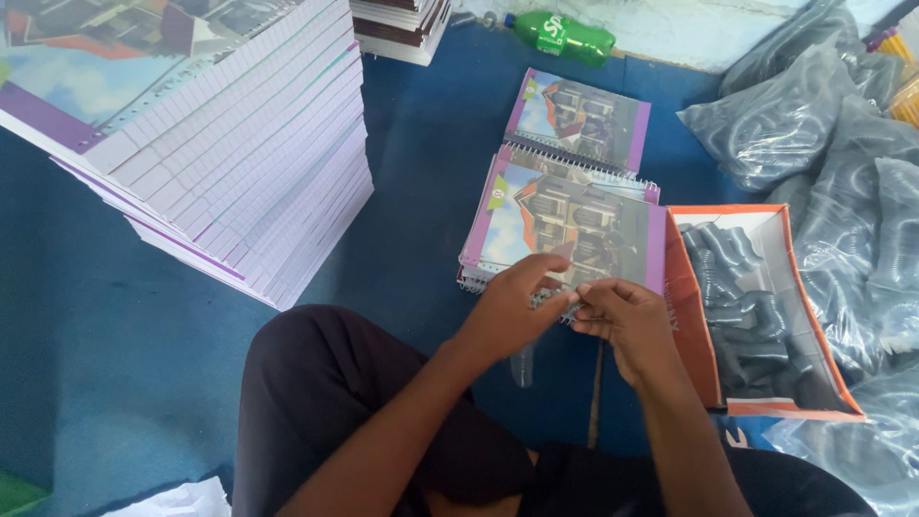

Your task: The person sits on the floor and assembles spiral-bound notebooks by inserting plastic spiral coils into pre-punched holes. They handle stacks of notebooks, align the pages, and thread the coils through the holes to bind them.

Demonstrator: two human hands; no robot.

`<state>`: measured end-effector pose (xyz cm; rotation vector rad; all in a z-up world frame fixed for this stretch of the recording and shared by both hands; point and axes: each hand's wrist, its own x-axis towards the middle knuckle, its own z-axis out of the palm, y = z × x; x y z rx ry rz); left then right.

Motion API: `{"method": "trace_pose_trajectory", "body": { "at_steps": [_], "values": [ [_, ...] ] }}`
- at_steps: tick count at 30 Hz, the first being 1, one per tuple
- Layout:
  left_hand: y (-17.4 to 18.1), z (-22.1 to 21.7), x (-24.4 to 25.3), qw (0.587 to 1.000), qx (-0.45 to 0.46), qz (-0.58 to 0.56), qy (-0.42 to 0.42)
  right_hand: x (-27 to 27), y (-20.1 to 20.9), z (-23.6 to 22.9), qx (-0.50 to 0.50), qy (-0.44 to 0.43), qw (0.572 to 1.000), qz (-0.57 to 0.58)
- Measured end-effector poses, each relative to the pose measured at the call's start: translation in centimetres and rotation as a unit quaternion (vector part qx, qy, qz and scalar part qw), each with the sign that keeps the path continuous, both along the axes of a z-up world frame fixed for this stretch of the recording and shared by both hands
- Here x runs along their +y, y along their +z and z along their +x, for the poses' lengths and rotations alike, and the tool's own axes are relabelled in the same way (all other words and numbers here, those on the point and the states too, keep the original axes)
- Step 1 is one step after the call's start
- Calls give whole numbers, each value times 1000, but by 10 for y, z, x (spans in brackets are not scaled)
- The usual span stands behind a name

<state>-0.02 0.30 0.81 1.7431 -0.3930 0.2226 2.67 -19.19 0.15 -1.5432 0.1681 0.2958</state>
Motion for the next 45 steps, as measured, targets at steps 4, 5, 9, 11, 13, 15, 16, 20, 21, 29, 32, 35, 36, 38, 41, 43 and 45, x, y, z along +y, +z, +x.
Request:
{"method": "trace_pose_trajectory", "body": {
  "at_steps": [4, 5, 9, 11, 13, 15, 16, 20, 21, 29, 32, 35, 36, 38, 41, 43, 45],
  "values": [
    [2, -6, 3, 997, 4, 69, 18, 3, 3, -3, -1, -12, 1000, 13],
    [1, -8, 1, 997, 3, 70, 24, 3, 3, -4, -1, -12, 1000, 21],
    [-4, -9, -1, 995, -17, 91, 24, 2, 4, -3, 9, -7, 998, 65],
    [-6, -7, 0, 997, 17, 70, 6, 0, 7, -3, 27, 6, 997, 74],
    [-5, -5, 1, 998, 38, 54, -6, -2, 12, -3, 34, 12, 996, 84],
    [-3, -3, 4, 998, 47, 44, -12, -4, 17, -4, 32, 13, 995, 95],
    [-1, -3, 6, 997, 63, 37, -13, -5, 20, -6, 32, 19, 995, 94],
    [6, -6, 11, 995, 93, 16, -25, -9, 31, -13, 14, 49, 995, 91],
    [7, -6, 12, 995, 93, 12, -30, -9, 32, -15, 6, 59, 994, 91],
    [25, -2, 10, 987, -69, 142, -29, -10, 45, -13, -58, 107, 991, -52],
    [37, -5, 7, 984, -52, 165, -32, -14, 49, -8, -61, 117, 989, -71],
    [44, -9, 3, 982, -55, 175, -34, -17, 53, -8, -99, 126, 976, -151],
    [46, -10, 1, 982, -61, 177, -37, -18, 56, -9, -118, 128, 967, -188],
    [47, -13, 0, 973, -131, 185, -33, -15, 62, -8, -127, 148, 952, -237],
    [46, -16, -2, 968, -182, 170, -33, -9, 74, -11, -122, 130, 949, -260],
    [50, -16, 1, 966, -193, 172, -26, -1, 85, -14, -116, 100, 951, -267],
    [53, -16, 5, 962, -194, 191, -12, 10, 95, -19, -108, 66, 950, -285]
  ]
}}
